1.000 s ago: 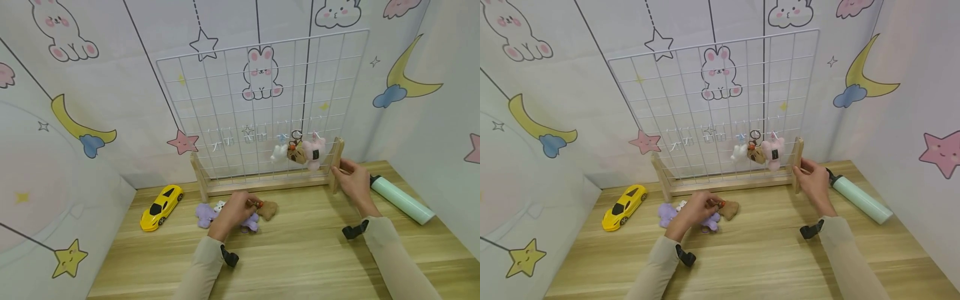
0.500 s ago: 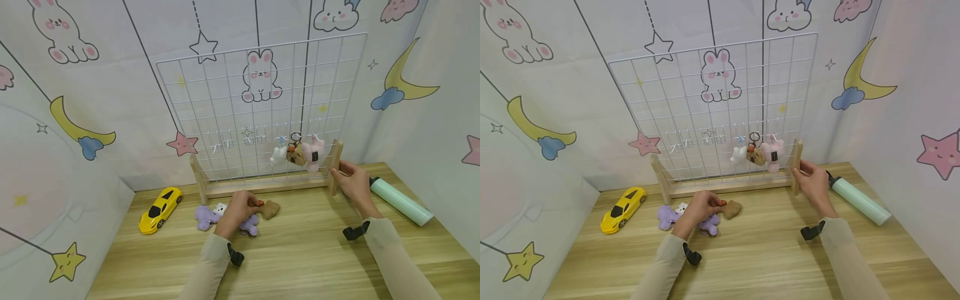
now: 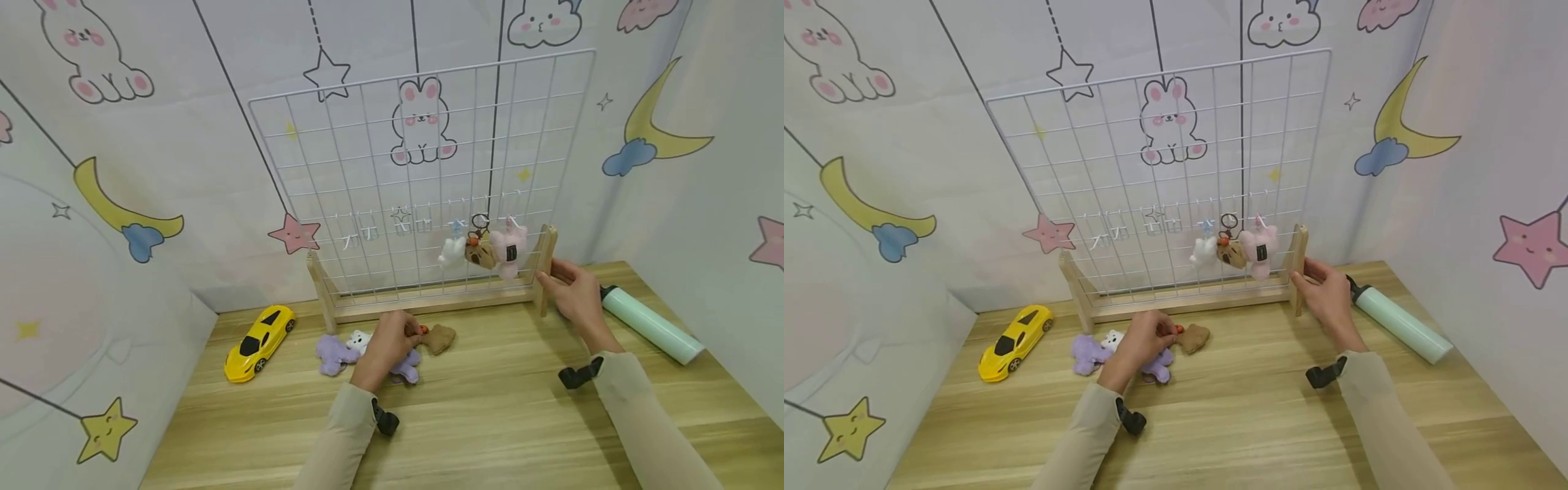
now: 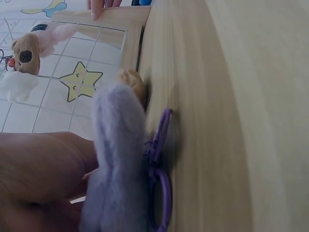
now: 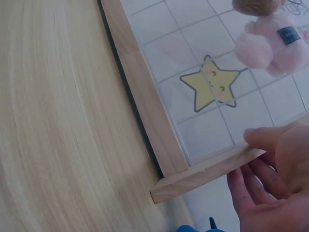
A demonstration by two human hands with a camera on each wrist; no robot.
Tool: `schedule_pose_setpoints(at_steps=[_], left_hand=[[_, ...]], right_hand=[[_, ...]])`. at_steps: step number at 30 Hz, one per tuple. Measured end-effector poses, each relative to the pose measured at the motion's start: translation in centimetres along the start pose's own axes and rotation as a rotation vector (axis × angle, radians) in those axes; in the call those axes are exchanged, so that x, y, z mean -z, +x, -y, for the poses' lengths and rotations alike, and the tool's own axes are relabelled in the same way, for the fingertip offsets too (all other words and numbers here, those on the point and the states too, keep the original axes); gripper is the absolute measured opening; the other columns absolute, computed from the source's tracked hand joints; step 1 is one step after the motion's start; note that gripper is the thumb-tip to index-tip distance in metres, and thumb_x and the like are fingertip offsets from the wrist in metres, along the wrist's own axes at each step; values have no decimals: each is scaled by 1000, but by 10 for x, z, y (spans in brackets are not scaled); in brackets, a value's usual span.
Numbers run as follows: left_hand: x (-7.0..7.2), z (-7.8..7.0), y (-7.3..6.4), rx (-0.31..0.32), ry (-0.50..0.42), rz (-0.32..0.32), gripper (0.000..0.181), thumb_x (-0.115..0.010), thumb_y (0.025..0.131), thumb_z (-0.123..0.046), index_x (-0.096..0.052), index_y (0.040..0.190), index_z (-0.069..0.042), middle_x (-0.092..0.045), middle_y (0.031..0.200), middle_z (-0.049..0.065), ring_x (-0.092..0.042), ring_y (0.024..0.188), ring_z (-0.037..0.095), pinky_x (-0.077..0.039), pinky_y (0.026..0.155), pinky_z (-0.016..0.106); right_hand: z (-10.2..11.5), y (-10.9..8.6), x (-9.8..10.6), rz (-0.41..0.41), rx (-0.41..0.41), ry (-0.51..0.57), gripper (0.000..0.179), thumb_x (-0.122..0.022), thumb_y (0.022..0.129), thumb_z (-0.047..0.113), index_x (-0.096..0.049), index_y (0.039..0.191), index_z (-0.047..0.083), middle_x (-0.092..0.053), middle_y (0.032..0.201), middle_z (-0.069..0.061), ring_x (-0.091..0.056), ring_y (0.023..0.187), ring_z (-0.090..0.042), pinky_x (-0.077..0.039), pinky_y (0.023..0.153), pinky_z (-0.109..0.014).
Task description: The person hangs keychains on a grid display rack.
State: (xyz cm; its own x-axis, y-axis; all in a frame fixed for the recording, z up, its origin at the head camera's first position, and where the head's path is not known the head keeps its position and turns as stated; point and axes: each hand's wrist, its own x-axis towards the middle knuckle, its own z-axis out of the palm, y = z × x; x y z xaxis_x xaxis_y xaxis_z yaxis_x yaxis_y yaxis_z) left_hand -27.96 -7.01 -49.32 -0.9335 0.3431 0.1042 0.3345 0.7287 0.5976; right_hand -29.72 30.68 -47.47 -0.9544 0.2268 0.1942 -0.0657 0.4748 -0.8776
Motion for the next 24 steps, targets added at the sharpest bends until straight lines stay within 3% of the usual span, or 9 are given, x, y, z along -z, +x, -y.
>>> schedule_pose_setpoints(at_steps=[4, 12, 14, 17, 20, 24], left_hand=[[1, -1, 1, 18, -40, -1, 7, -83, 94, -3, -78, 94, -8, -75, 90, 5, -65, 76, 10, -58, 70, 27], [-2, 2, 3, 46, -107, 9, 39, -83, 94, -2, -73, 131, -2, -78, 105, 13, -75, 93, 23, -64, 84, 39], [-3, 2, 4, 45, -113, 15, 37, -83, 94, -2, -75, 129, -1, -79, 103, 13, -76, 92, 24, -64, 82, 38], [-4, 2, 3, 33, -117, 12, 25, -82, 94, -2, -80, 119, -2, -79, 97, 10, -74, 86, 19, -62, 75, 31], [-5, 1, 2, 8, -105, -1, 11, -83, 94, -3, -83, 105, -4, -79, 90, 7, -70, 77, 12, -58, 70, 25], [-3, 0, 2, -3, -82, -4, 3, -84, 95, -12, -83, 93, -10, -78, 86, 3, -64, 73, 6, -55, 67, 22]], right_hand=[[0, 1, 0, 4, 3, 8, 65, -70, 107, 39, -55, 157, 1, -60, 155, -24, -58, 145, -42, -50, 116, -57], [1, 1, 0, 12, 7, 11, 64, -69, 107, 38, -54, 157, 0, -60, 156, -25, -57, 145, -42, -50, 116, -57], [0, 2, -1, 17, 7, 9, 64, -69, 107, 38, -54, 157, 0, -60, 155, -24, -58, 145, -42, -53, 115, -51], [-1, 2, -1, 26, 5, 9, 65, -70, 107, 39, -54, 157, 0, -61, 154, -25, -60, 143, -41, -58, 106, -29], [-1, 1, 0, 32, -3, 16, 67, -69, 107, 41, -53, 157, 0, -60, 155, -25, -60, 143, -41, -52, 92, -8], [0, 1, 1, 36, -9, 29, 68, -69, 107, 42, -52, 159, 1, -59, 156, -24, -58, 144, -41, -47, 87, -3]])
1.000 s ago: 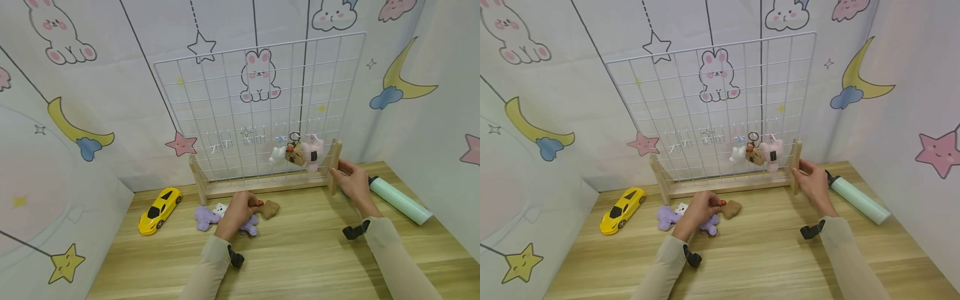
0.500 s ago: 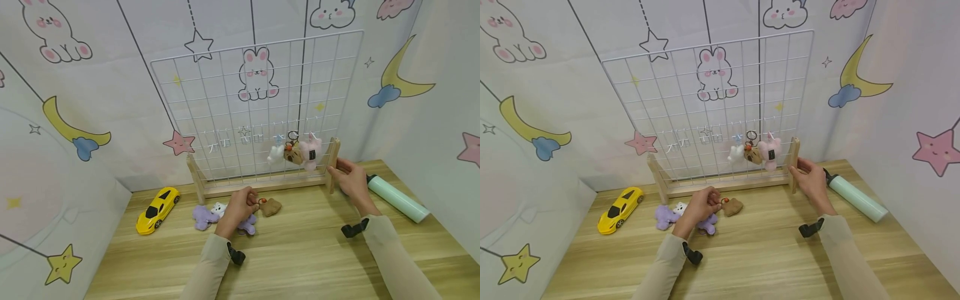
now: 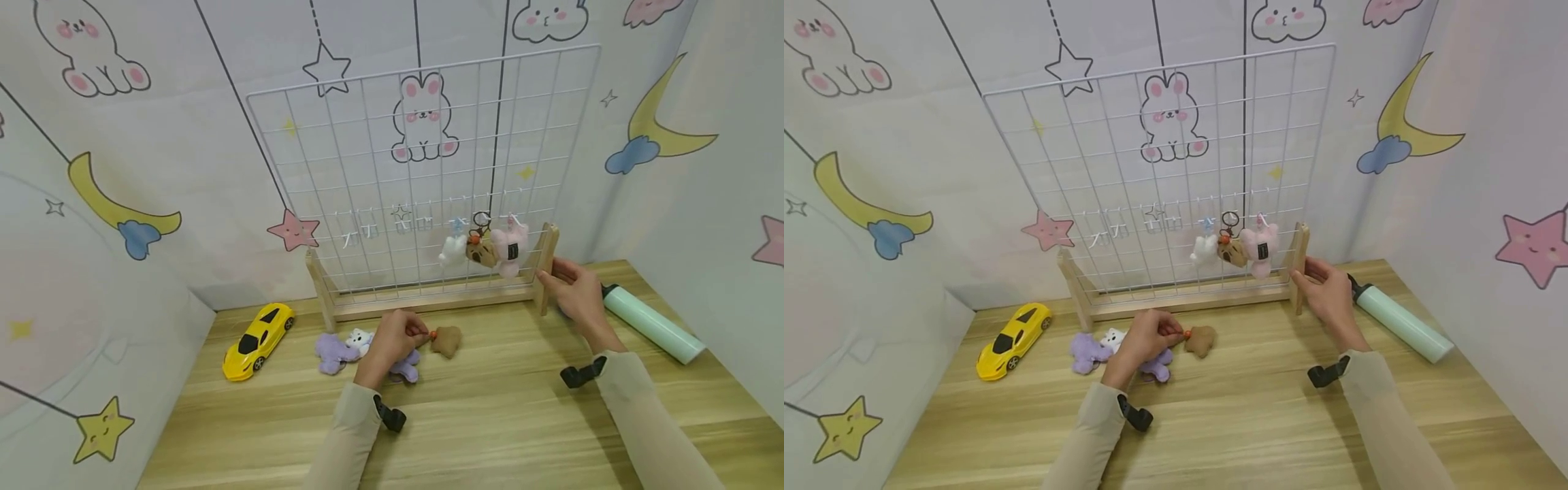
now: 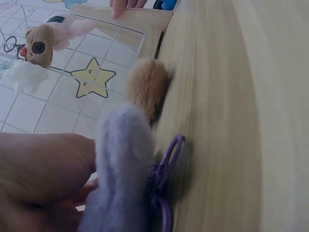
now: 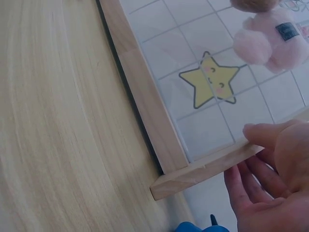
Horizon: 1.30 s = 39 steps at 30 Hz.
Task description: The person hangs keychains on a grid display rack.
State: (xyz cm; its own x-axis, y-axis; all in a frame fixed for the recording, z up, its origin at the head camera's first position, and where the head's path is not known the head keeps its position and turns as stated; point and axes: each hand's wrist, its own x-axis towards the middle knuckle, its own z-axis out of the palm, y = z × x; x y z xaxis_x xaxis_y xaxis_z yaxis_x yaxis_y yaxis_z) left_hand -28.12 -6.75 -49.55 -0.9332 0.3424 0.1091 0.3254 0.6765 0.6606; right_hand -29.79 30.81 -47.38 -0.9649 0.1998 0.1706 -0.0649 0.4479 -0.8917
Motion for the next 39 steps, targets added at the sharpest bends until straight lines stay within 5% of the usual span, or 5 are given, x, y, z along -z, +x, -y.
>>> schedule_pose_setpoints(at_steps=[9, 19, 24, 28, 39], left_hand=[[12, -13, -1, 36, -83, -4, 15, -76, 104, -25, -82, 96, -13, -83, 96, 4, -79, 92, 21, -60, 72, 31], [25, -44, 0, -49, -346, -195, 19, -79, 101, -27, -84, 106, -10, -85, 92, 7, -83, 85, 29, -68, 76, 40], [35, -59, -2, -119, -345, -318, 16, -80, 100, -26, -85, 107, -12, -85, 95, 5, -83, 84, 23, -66, 73, 26], [44, -70, -3, -175, -352, -411, 17, -80, 100, -23, -85, 110, -10, -85, 99, 7, -83, 86, 21, -66, 75, 25], [59, -95, 1, -273, -420, -535, 20, -74, 105, -16, -82, 122, -9, -81, 117, 11, -81, 105, 23, -66, 84, 25]], right_hand=[[1, 0, 0, 9, -2, 16, 68, -68, 107, 42, -52, 159, 1, -59, 156, -24, -58, 145, -41, -48, 89, -4], [-1, 1, 1, 6, 4, 26, 68, -69, 107, 43, -52, 158, 1, -60, 156, -24, -58, 145, -41, -48, 89, -5], [-3, 1, 1, 6, 8, 30, 68, -69, 107, 42, -53, 158, 0, -60, 155, -25, -58, 145, -41, -47, 88, -4], [-4, 0, -1, 6, 18, 29, 68, -69, 107, 42, -53, 157, -1, -60, 155, -25, -57, 145, -42, -46, 87, -2], [-4, 0, 0, 11, 8, 30, 71, -69, 106, 44, -51, 159, 1, -58, 157, -24, -56, 146, -41, -47, 88, -3]])
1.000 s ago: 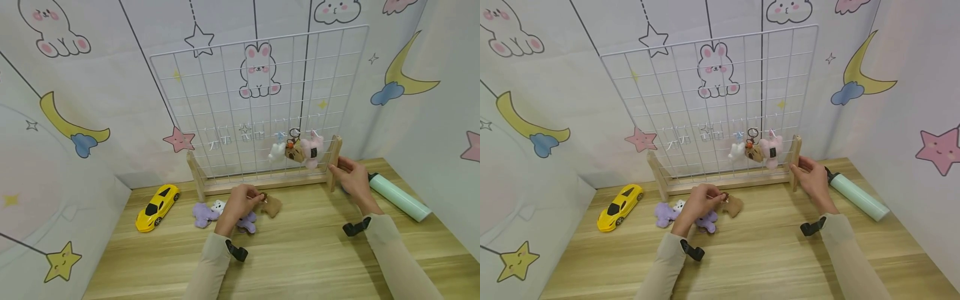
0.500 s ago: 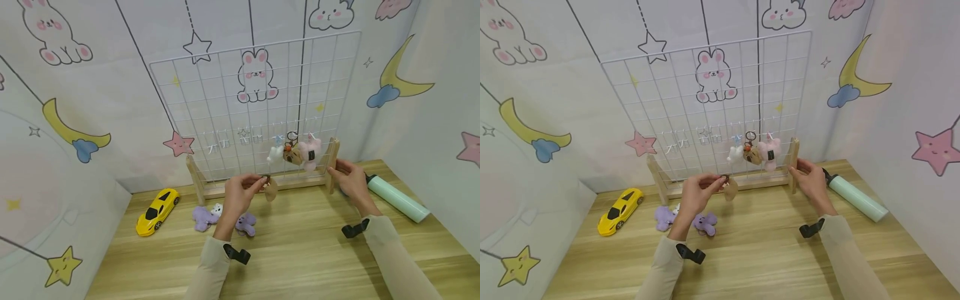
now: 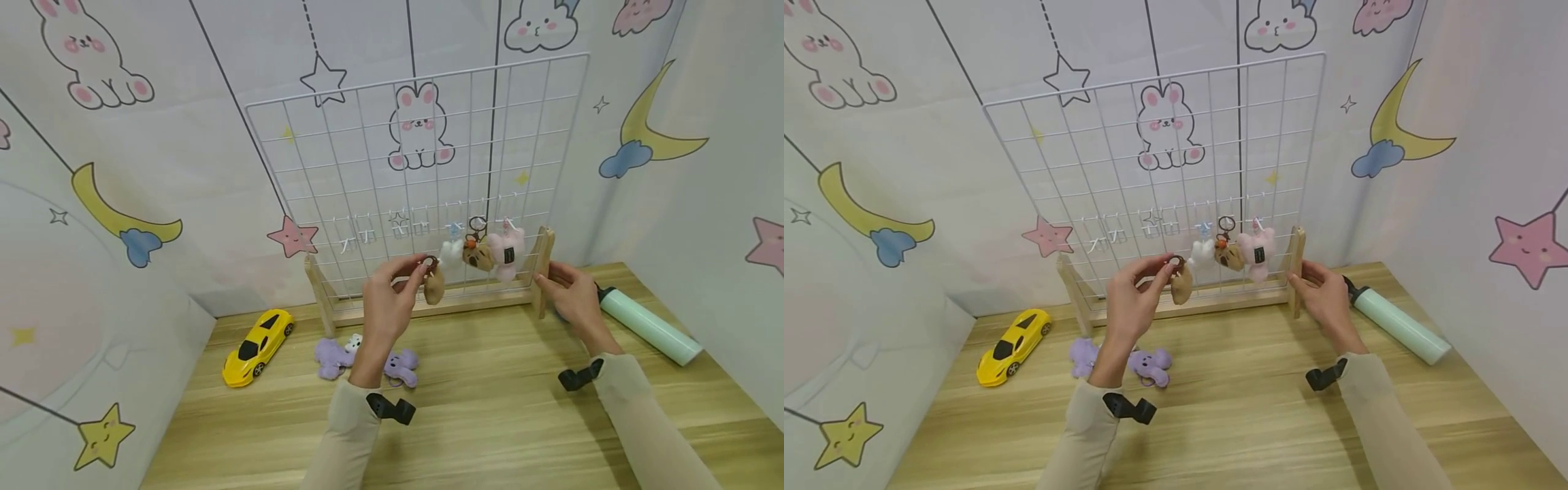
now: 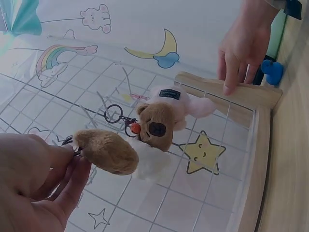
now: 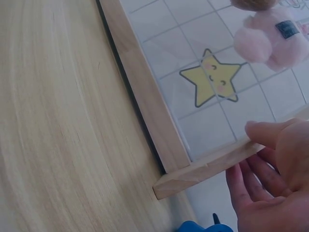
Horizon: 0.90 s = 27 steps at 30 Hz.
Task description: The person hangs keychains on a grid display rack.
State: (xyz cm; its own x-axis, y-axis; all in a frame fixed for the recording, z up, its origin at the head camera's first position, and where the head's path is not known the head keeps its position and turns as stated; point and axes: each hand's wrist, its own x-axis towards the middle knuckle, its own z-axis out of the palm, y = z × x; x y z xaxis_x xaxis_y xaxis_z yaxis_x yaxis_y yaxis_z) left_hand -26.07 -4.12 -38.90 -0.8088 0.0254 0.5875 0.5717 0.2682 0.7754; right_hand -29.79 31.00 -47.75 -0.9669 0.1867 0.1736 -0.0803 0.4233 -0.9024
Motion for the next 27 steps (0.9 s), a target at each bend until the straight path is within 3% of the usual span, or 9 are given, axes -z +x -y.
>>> schedule_pose_setpoints(at_steps=[7, 13, 27], left_hand=[[-10, -5, 13, -72, -98, -151, 19, -75, 103, -12, -79, 119, -3, -81, 111, 16, -80, 100, 27, -67, 82, 32], [-13, -12, 22, -87, -91, -245, 19, -77, 103, -18, -81, 116, -5, -82, 108, 12, -80, 98, 21, -67, 82, 30], [-12, -12, 25, -67, -127, -226, 15, -79, 101, -17, -82, 111, -6, -82, 105, 11, -80, 92, 21, -66, 83, 27]], right_hand=[[-1, -1, 0, 1, -10, -1, 71, -68, 107, 44, -50, 160, 1, -57, 158, -24, -56, 147, -41, -47, 87, -3], [-1, -1, 0, 0, 2, -5, 70, -68, 107, 44, -50, 160, 1, -58, 158, -24, -56, 147, -41, -46, 88, -3], [-4, 1, 0, -6, 29, -8, 70, -68, 107, 44, -52, 158, -1, -58, 157, -26, -56, 146, -43, -46, 88, -2]])
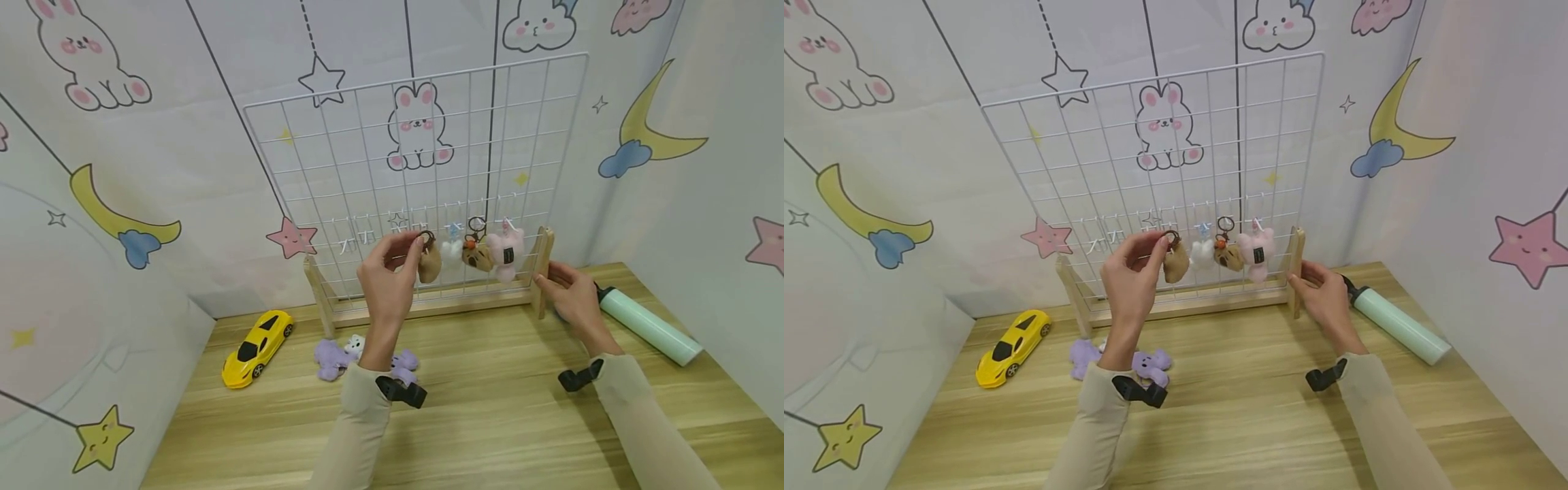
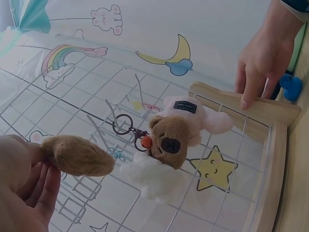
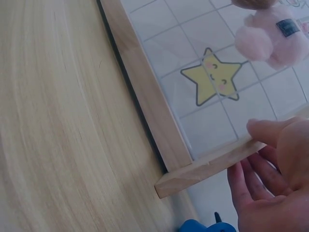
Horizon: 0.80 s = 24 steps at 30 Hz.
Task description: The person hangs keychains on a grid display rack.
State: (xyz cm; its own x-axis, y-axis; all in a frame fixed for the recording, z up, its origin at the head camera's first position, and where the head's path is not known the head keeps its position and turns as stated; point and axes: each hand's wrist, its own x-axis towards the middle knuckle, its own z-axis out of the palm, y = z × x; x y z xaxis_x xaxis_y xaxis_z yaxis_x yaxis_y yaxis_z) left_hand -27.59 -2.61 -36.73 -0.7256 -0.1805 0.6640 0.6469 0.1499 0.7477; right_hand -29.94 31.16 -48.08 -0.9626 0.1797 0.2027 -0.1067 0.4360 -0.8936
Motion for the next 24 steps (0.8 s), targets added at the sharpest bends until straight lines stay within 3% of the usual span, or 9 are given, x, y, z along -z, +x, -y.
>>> schedule_pose_setpoints(at_steps=[7, 15, 24], left_hand=[[7, -2, -2, 85, -91, 28, 15, -82, 99, -16, -83, 109, -6, -81, 108, 12, -80, 98, 19, -66, 89, 30], [7, -6, -2, 74, -32, 36, 15, -76, 103, -14, -79, 113, -4, -80, 108, 14, -80, 98, 24, -65, 88, 27], [2, -8, -2, 135, -82, 7, 17, -77, 103, -16, -78, 113, -3, -79, 107, 16, -80, 92, 26, -65, 86, 27]], right_hand=[[0, 0, -1, 3, 3, 9, 69, -68, 107, 43, -51, 159, 0, -58, 157, -25, -56, 146, -43, -47, 88, -2], [0, 0, -1, 9, -7, 27, 71, -67, 107, 44, -49, 160, 0, -57, 158, -26, -55, 147, -43, -46, 87, -2], [-2, 0, -1, -2, -1, 20, 70, -68, 107, 44, -51, 158, -1, -58, 157, -25, -56, 146, -43, -46, 88, -2]])
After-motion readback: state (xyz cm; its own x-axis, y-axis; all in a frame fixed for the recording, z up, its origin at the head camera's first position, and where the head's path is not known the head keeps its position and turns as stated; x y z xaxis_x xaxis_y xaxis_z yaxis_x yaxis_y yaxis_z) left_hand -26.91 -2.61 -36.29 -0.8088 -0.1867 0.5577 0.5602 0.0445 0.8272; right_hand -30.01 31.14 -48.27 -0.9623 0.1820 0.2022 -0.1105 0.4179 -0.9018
